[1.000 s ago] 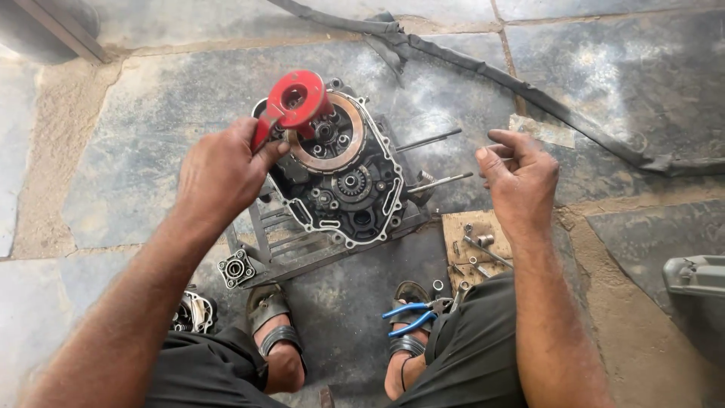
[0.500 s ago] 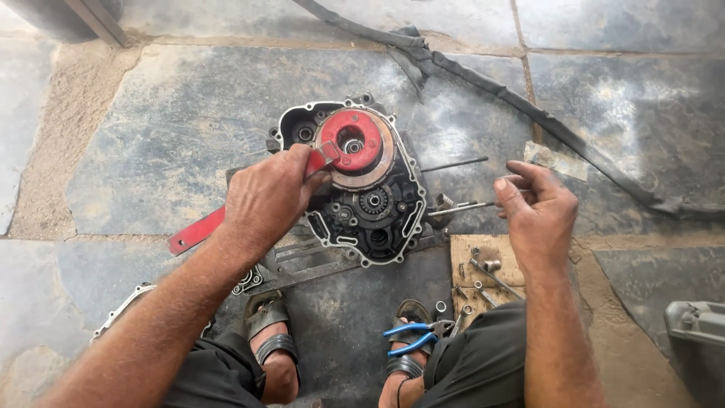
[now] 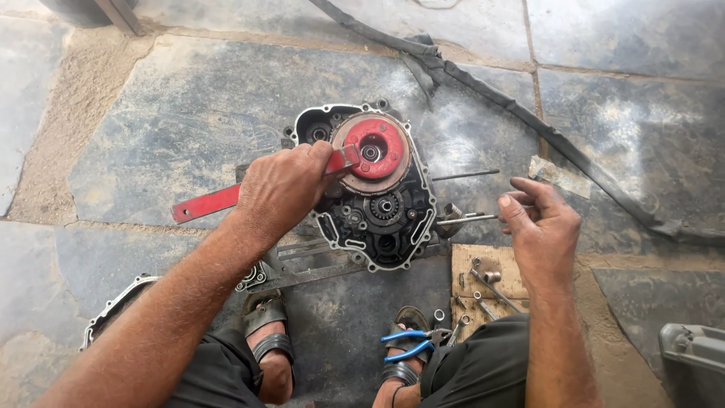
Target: Disassembling and inspecting components of a motorcycle engine crankcase.
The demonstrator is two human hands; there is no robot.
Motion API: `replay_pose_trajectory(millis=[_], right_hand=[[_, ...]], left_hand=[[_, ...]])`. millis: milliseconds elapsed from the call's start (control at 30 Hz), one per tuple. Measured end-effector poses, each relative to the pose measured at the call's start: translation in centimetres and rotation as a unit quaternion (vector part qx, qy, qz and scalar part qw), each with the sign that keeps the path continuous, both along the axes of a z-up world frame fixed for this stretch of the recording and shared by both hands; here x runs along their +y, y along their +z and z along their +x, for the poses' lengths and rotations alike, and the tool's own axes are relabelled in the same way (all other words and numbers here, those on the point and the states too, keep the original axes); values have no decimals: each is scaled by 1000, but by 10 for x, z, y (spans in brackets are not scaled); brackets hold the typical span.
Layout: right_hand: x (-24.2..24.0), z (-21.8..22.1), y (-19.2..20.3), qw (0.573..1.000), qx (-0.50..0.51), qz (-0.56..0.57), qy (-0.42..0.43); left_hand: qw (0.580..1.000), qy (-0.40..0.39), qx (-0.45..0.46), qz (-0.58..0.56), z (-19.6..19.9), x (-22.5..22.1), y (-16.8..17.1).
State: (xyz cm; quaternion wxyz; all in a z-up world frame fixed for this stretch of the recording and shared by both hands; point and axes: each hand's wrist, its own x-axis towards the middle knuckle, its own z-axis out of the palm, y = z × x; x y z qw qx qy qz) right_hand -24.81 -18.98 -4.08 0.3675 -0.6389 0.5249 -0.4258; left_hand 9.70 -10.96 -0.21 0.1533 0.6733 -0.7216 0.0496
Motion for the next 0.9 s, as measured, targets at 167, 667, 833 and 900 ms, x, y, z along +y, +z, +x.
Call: replay_pose_trajectory(millis=[167,667,833,900], right_hand=[[0,1,1,1000,15,-1,2],[3,5,-2,999,47,13,11],[4,4,-1,998,53,17,8],[6,5,1,999,46,22,10]], left_hand=[[999,-5,-38,-12,11,-6,1],[995,-6,-101,-21,14,-19,-8],[992,-7,-123,-40,16,-20,-7],[992,-7,-125,-17,20,-26,-9]])
